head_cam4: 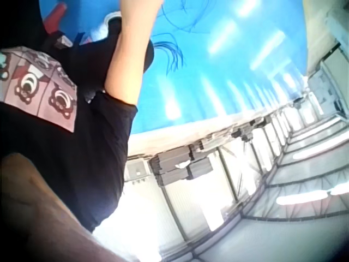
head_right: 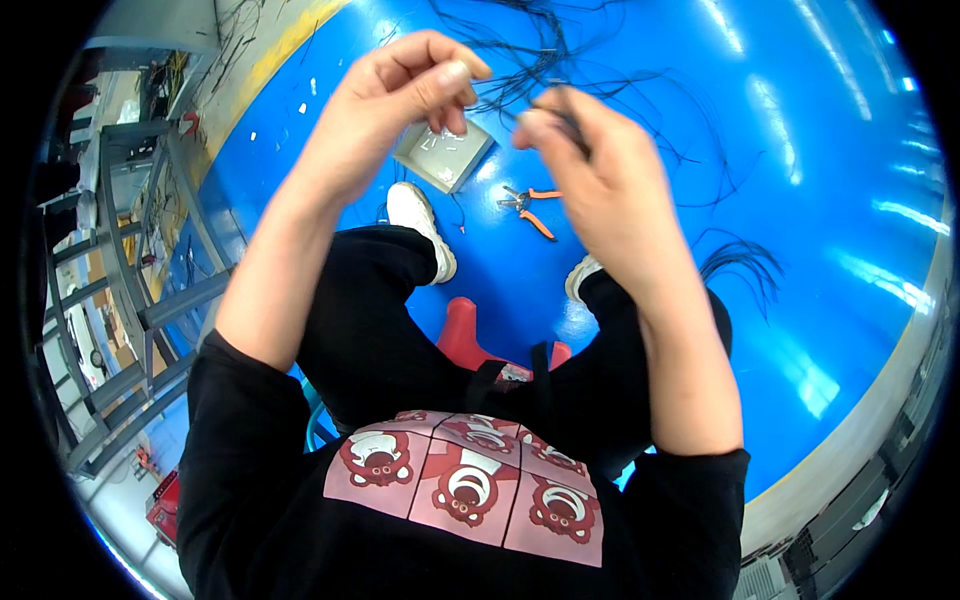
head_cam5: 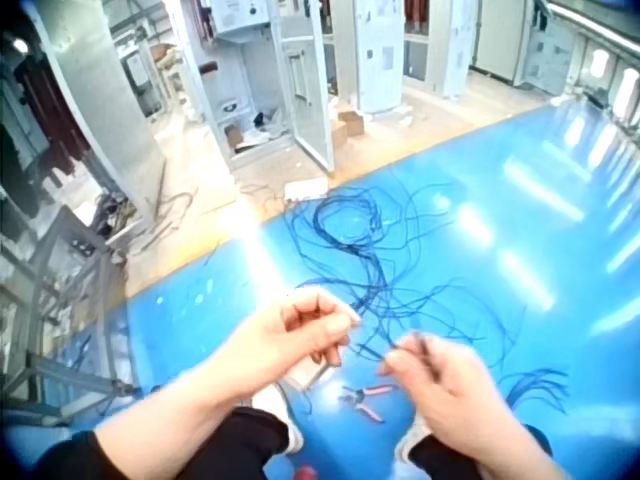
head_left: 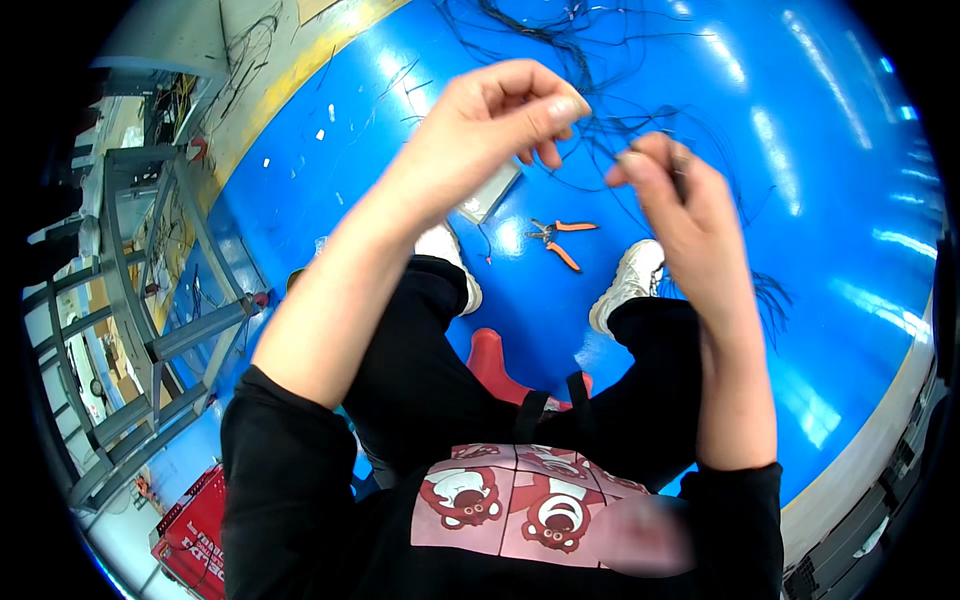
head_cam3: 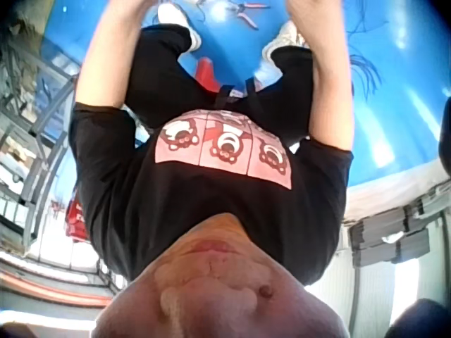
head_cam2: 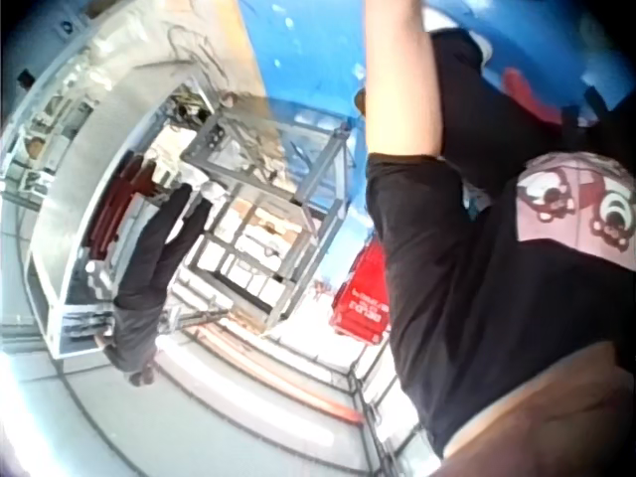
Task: The person sits on a low stool and strips the insulation from black wires using pliers. They then insert white connectors onto the stripped ends and place the finished pieces into a small metal tray.
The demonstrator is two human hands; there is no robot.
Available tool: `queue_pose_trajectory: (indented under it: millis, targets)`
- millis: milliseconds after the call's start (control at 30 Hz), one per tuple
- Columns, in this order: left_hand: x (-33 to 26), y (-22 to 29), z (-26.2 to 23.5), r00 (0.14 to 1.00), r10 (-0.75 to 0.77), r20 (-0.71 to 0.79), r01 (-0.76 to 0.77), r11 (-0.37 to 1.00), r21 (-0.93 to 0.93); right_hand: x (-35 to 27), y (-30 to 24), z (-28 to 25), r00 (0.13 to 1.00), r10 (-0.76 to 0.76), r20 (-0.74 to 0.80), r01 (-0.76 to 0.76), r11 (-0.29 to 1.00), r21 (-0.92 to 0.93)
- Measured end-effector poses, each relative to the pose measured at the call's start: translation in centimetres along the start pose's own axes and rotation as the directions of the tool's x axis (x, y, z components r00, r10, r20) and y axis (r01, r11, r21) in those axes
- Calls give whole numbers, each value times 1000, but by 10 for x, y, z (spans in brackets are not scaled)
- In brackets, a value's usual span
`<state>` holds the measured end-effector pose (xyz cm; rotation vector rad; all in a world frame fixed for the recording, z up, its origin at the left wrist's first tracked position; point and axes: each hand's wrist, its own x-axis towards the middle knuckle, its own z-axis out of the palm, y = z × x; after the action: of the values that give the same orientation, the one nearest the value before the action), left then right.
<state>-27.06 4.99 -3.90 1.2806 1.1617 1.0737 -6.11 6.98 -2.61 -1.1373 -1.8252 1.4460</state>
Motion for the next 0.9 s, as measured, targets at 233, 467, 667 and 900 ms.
queue_pose_trajectory:
  millis: [233,467,667,900]
  targets:
    - [0,-156,-133,925,-326,-197,371,889,267,-10,19,-31,919,196,-343,-143,974,175]
    - [-45,-308,-118,896,-428,115,191,607,771,-1,38,-47,927,185,-325,-163,982,95]
    - [-42,-350,-97,639,-643,423,-86,486,869,15,53,-44,901,229,-369,-235,971,28]
    - [-24,-400,-87,535,-686,493,5,586,811,23,62,-47,892,271,-361,-265,962,66]
